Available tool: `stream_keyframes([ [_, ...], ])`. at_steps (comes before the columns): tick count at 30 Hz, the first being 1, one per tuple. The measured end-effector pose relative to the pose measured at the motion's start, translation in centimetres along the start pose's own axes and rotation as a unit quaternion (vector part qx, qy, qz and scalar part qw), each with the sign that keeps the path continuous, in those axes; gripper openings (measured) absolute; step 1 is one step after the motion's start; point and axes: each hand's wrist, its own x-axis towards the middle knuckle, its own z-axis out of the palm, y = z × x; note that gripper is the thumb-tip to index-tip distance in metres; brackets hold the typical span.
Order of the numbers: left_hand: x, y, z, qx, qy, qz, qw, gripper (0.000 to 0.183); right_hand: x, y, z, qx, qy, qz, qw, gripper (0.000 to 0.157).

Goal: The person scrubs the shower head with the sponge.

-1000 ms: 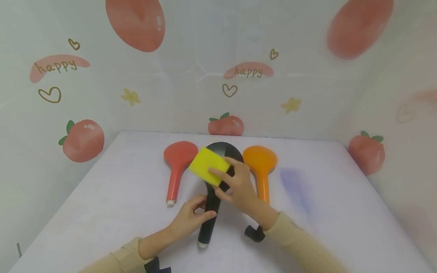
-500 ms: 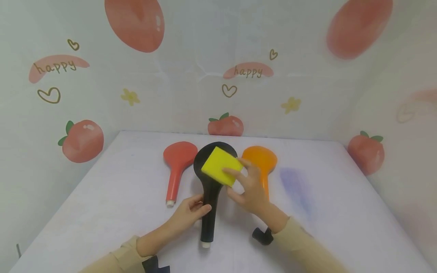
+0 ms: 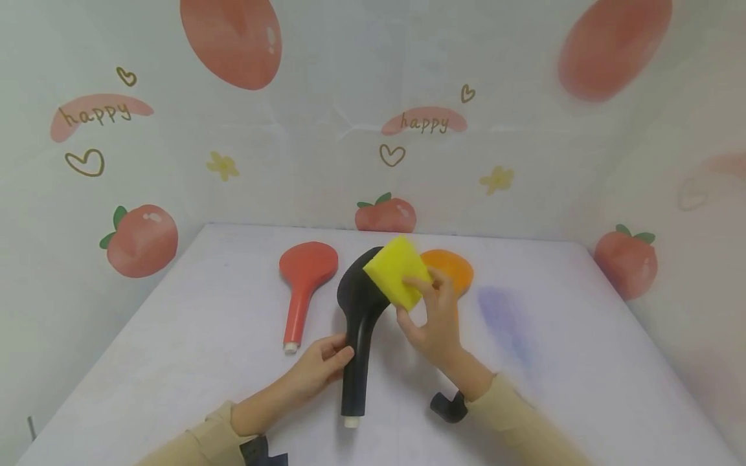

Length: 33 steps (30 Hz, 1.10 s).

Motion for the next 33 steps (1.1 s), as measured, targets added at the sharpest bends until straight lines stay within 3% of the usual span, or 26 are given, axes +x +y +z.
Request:
stream_keyframes([
  [3,0.0,0.1,0.0,-0.003,-0.004,-0.006,1.0000,0.063,-0.7,-0.3,0.5,-0.030,-0.002,-0.055,0.998,0.029],
  [6,0.0,0.3,0.0,0.001,-0.004,-0.009,0.9999,0.064,-1.3,-0.5,0.8,-0.065,-0.007,-0.114,0.991,0.034],
  [9,0.0,0.4,0.0,0.001,-0.004,-0.010,0.9999,0.066,-1.5,-0.4,0.9,-0.059,-0.019,-0.136,0.989,0.032],
  [13,0.1,0.4,0.1,-0.015,-0.014,-0.005,0.9998,0.066,-0.9,0.1,0.3,-0.041,-0.013,-0.092,0.995,0.026],
  [19,0.1,0.2,0.1,-0.032,-0.026,0.012,0.9991,0.063,0.9,1.0,-0.4,-0.012,0.024,-0.003,1.000,0.044],
  [23,0.1,0.1,0.1,-0.029,-0.031,0.014,0.9990,0.062,1.1,1.1,-0.5,-0.009,0.036,0.010,0.999,0.044],
  [26,0.0,0.2,0.0,-0.021,-0.034,0.007,0.9992,0.062,0.5,0.9,-0.2,0.004,0.025,-0.020,0.999,0.041],
  [30,0.1,0.3,-0.2,-0.011,-0.031,-0.002,0.9994,0.063,-0.6,0.5,0.4,-0.005,-0.001,-0.100,0.995,0.027],
  [33,0.1,0.4,-0.3,-0.005,-0.032,-0.005,0.9995,0.062,-1.0,0.4,0.7,-0.015,-0.007,-0.144,0.989,0.029],
])
